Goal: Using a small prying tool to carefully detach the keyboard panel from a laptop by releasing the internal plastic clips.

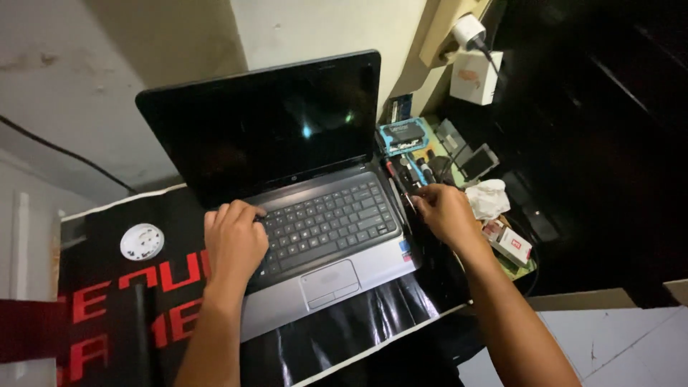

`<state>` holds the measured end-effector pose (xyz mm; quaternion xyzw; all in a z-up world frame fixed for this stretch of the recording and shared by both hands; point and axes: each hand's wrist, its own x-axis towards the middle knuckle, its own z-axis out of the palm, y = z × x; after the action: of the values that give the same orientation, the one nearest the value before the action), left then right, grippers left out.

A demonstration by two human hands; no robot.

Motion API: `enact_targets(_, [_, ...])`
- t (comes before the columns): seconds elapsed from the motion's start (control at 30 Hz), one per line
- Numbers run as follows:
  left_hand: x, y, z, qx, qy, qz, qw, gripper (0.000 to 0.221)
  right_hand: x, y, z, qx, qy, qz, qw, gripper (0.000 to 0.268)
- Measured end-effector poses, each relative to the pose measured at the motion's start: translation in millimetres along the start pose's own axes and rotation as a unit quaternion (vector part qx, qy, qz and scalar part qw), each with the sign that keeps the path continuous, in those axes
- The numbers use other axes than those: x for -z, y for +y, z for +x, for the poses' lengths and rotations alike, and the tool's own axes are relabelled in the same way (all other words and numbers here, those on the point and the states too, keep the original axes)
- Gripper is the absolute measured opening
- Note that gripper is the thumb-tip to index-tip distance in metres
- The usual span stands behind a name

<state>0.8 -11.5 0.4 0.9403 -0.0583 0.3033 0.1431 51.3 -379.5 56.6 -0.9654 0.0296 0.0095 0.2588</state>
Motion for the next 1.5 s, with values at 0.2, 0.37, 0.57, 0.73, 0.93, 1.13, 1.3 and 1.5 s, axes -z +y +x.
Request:
enact_targets(0.2, [-4.3, -1.9, 2.4, 0.011, 0.009, 0.005, 1.000, 0.020, 12.1, -12.1, -1.5, 0.075, 0.082, 0.043, 0.993, 0.021])
enact_targets(0.37, [-9.4, -6.9, 1.9, -0.003, 0.036, -0.016, 0.999, 0.020, 27.5, -40.7, -25.5, 0.160, 0.099, 0.144, 0.972, 0.019])
enact_targets(0.57, [-12.4, -7.5, 2.3, 0.016, 0.028, -0.040, 0.999, 0.017, -7.0, -16.6, 19.4, 0.108, 0.056, -0.134, 0.983, 0.018])
enact_targets(0.73, [-24.0, -12.3, -0.5, 0.022, 0.035, -0.026, 0.999, 0.016, -20.9, -16.5, 47.3, 0.057, -0.029, -0.165, 0.984, 0.025])
enact_targets(0.93, [-22.5, -8.8, 4.0, 0.024, 0.039, -0.030, 0.998, 0.014, -6.4, -27.3, 56.2, 0.015, -0.065, -0.072, 0.995, 0.042])
enact_targets(1.13, [-13.5, -3.0, 5.7, 0.021, 0.032, -0.027, 0.999, 0.016, 29.9, -47.2, 44.3, 0.001, -0.013, 0.039, 0.999, 0.042])
enact_targets(1.3, [-13.3, -0.3, 7.0, 0.018, 0.023, -0.025, 0.999, 0.019, 18.8, -78.5, 30.7, 0.071, 0.011, 0.374, 0.925, 0.010])
enact_targets(1.5, [-16.4, -4.1, 6.1, -0.004, 0.071, -0.022, 0.997, 0.013, -46.7, -71.7, 46.8, 0.186, -0.002, 0.563, 0.806, 0.017])
